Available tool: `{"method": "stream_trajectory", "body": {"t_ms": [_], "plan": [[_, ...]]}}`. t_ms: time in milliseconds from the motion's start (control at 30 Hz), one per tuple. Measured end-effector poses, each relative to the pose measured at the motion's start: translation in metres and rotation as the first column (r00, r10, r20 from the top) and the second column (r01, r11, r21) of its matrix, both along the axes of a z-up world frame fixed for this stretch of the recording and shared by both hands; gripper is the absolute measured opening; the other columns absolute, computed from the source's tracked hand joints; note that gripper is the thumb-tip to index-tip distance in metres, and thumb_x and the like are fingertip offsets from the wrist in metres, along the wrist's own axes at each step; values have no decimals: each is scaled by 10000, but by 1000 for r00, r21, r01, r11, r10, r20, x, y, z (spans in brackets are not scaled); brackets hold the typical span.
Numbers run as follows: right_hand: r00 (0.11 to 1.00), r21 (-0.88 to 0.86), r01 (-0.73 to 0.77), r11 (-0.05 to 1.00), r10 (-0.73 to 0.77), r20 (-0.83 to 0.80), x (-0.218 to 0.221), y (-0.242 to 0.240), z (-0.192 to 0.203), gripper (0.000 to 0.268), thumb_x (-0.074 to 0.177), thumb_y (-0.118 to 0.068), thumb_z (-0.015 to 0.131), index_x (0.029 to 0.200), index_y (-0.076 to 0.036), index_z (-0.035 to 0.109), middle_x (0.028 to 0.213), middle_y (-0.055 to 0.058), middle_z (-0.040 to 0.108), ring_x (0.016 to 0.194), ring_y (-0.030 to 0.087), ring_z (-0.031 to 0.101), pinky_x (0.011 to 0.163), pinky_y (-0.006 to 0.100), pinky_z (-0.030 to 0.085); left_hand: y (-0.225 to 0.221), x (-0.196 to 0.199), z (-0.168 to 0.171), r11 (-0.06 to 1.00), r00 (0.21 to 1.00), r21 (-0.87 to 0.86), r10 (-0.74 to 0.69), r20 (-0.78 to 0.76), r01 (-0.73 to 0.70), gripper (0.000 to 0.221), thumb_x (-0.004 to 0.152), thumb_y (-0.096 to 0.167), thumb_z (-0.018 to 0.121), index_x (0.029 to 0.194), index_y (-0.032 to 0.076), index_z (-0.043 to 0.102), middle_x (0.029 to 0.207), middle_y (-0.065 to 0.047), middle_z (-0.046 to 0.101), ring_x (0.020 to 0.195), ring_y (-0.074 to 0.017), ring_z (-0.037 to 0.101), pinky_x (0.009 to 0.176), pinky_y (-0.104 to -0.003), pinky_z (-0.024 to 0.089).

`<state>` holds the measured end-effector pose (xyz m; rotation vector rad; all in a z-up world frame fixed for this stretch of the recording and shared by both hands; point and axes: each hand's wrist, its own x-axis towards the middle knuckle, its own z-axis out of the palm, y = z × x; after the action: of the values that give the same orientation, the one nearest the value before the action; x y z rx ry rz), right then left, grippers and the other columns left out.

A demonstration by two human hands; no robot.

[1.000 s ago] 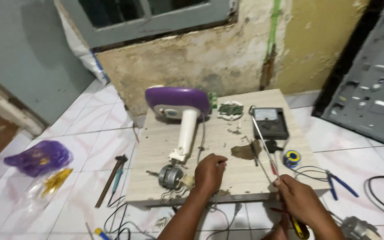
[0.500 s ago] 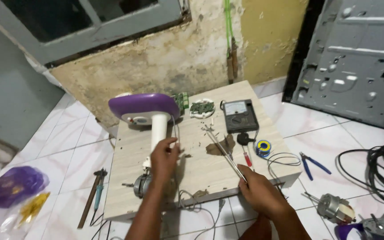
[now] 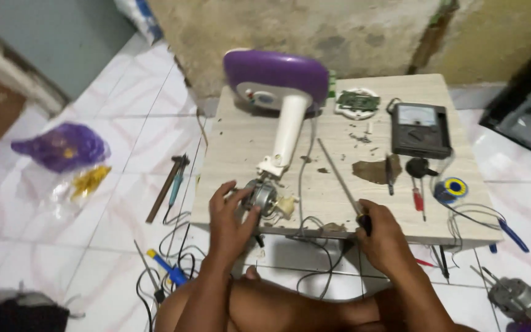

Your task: Inspecting and disassembling an electric fan to access the motor and internal circuitry for repair.

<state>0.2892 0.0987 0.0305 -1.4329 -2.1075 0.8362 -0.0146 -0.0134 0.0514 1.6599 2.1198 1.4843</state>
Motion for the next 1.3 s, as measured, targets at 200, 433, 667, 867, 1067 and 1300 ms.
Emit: {"method": "stream_trajectory", "body": {"t_ms": [200,433,667,867,1067,1300], "plan": [[994,392,-64,918,22,111,1,-1,-21,504,852,-142,738,1346,-94,653,1217,165,661,1257,376,612,1102,486,473,19,14,-3,985,997,-165,63,40,-56,584,824,228,824,1371,208,621,1506,-226,391,1444,-565,312,1144,-709,274],[998,496,-26,868,-7,65,-6,4,-27,396,907,-320,767,1260,-149,711,1244,52,656,1260,268,639,1074,406,511,13,35,9,995,959,75,84,-273,-65,268,719,173,868,926,164,698,1438,-210,488,1408,-538,379,1069,-788,233],[999,374,-41,927,40,12,-17,-9,5,416,843,-155,779,1221,-1,695,1336,161,615,1205,309,619,985,396,517,12,41,10,994,974,98,66,-217,-46,208,775,245,798,899,78,804,1502,-216,480,1438,-492,346,1185,-702,177],[999,332,-24,943,39,-38,-10,-7,5,380,861,-148,752,1215,-25,686,1318,138,613,1171,289,625,950,379,521,17,40,4,989,943,144,65,-326,-18,161,714,110,871,787,72,732,1430,-239,532,1383,-511,425,1160,-693,261],[996,314,4,949,24,-85,-10,-10,11,340,867,-140,749,1187,-33,712,1320,121,620,1206,267,620,986,366,514,18,50,6,992,942,123,23,-334,20,126,765,126,828,746,109,705,1414,-150,574,1427,-444,405,1175,-719,202],[968,314,-82,946,150,-200,-15,-16,20,488,799,-205,813,1249,-76,673,1325,109,635,1188,252,647,965,373,544,11,65,19,981,939,107,-122,-322,164,216,880,303,757,789,107,752,1353,-140,603,1404,-435,416,1202,-730,171]]}}
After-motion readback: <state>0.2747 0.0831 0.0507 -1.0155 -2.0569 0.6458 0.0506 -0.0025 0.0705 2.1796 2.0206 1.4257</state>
